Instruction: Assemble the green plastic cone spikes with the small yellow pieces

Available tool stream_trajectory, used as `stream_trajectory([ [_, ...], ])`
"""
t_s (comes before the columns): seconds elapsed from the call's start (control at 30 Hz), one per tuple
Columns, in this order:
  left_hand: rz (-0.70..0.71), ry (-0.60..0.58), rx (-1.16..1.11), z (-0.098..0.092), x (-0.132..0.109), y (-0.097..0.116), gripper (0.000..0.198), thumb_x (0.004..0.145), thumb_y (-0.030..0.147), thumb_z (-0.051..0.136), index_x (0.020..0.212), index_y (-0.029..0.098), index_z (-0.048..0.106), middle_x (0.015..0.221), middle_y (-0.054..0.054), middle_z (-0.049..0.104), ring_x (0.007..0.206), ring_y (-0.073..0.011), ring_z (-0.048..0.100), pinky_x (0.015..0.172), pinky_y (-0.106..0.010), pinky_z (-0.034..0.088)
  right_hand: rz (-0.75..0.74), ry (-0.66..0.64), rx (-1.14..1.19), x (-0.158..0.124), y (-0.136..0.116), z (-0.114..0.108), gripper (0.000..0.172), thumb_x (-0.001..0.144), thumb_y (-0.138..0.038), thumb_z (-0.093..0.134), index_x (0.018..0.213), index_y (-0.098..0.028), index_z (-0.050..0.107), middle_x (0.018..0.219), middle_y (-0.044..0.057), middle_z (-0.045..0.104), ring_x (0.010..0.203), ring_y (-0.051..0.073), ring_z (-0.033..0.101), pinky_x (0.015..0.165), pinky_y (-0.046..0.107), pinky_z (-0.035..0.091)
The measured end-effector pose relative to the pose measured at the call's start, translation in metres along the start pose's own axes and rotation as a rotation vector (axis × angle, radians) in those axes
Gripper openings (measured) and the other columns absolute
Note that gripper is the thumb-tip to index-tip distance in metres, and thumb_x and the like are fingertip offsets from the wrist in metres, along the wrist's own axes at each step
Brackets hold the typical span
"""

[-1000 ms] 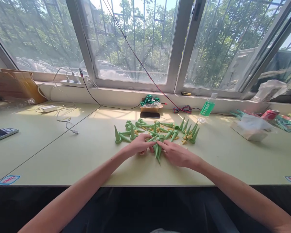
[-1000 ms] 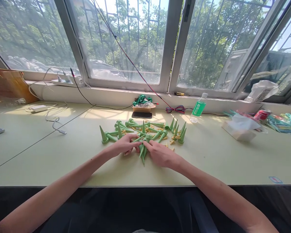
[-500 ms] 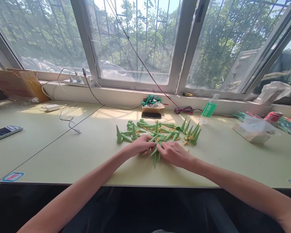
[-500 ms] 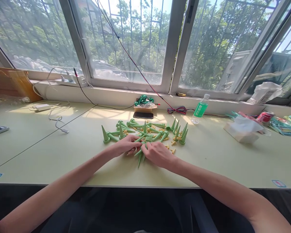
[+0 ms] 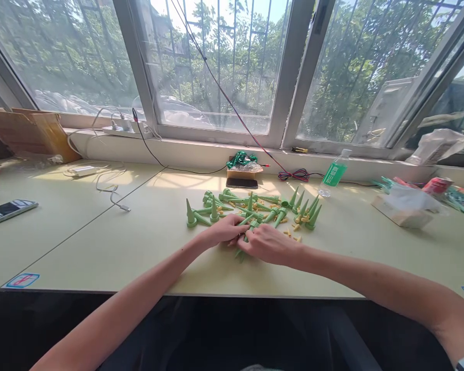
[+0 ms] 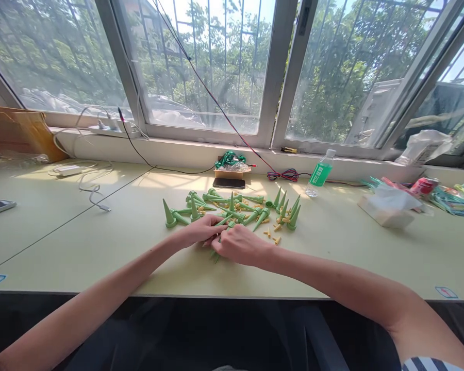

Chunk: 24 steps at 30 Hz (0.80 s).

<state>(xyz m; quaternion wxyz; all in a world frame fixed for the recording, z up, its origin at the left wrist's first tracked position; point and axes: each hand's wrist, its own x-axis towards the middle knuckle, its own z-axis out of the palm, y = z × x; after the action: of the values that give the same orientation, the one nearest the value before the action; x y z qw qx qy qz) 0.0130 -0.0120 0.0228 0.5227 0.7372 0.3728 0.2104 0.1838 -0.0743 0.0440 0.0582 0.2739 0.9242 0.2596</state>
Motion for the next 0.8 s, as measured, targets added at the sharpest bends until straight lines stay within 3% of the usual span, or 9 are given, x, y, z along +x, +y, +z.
stream_trajectory([
  [0.27,-0.005,-0.009,0.038,-0.002,0.000,0.002,0.039,0.083,0.048,0.060,0.061,0.017,0.048,0.048,0.001,0.053,0.037,-0.0090,0.043,0.035,-0.021,0.028,-0.062,0.047,0.037,0.002,-0.001,-0.001,0.035,0.089,0.002,0.038,0.115,-0.010,0.057,0.064,0.005,0.061,0.051,0.015,0.052,0.051,0.029,0.024],
  [0.43,-0.020,0.011,0.034,-0.002,0.000,0.002,0.041,0.079,0.048,0.065,0.059,0.017,0.048,0.045,0.003,0.047,0.036,-0.0090,0.042,0.034,-0.021,0.026,-0.062,-0.002,0.105,0.008,-0.003,0.000,0.024,0.087,0.001,0.041,0.089,-0.009,0.063,0.060,0.006,0.061,0.051,0.015,0.052,0.051,0.030,0.023],
  [0.6,-0.022,0.015,0.052,-0.002,-0.001,0.006,0.042,0.077,0.048,0.067,0.056,0.018,0.047,0.044,0.003,0.044,0.036,-0.0087,0.040,0.034,-0.021,0.024,-0.093,-0.026,0.161,0.017,-0.004,-0.001,0.028,0.085,0.001,0.042,0.071,-0.012,0.062,0.057,0.006,0.061,0.052,0.015,0.051,0.051,0.031,0.021],
  [0.8,0.002,0.044,0.070,-0.003,0.000,0.003,0.043,0.078,0.052,0.066,0.059,0.018,0.047,0.045,0.004,0.043,0.037,-0.0086,0.040,0.034,-0.021,0.024,-0.129,-0.022,0.177,0.017,0.001,-0.004,0.029,0.085,0.000,0.041,0.071,-0.013,0.062,0.057,0.005,0.060,0.054,0.015,0.050,0.054,0.031,0.022],
])
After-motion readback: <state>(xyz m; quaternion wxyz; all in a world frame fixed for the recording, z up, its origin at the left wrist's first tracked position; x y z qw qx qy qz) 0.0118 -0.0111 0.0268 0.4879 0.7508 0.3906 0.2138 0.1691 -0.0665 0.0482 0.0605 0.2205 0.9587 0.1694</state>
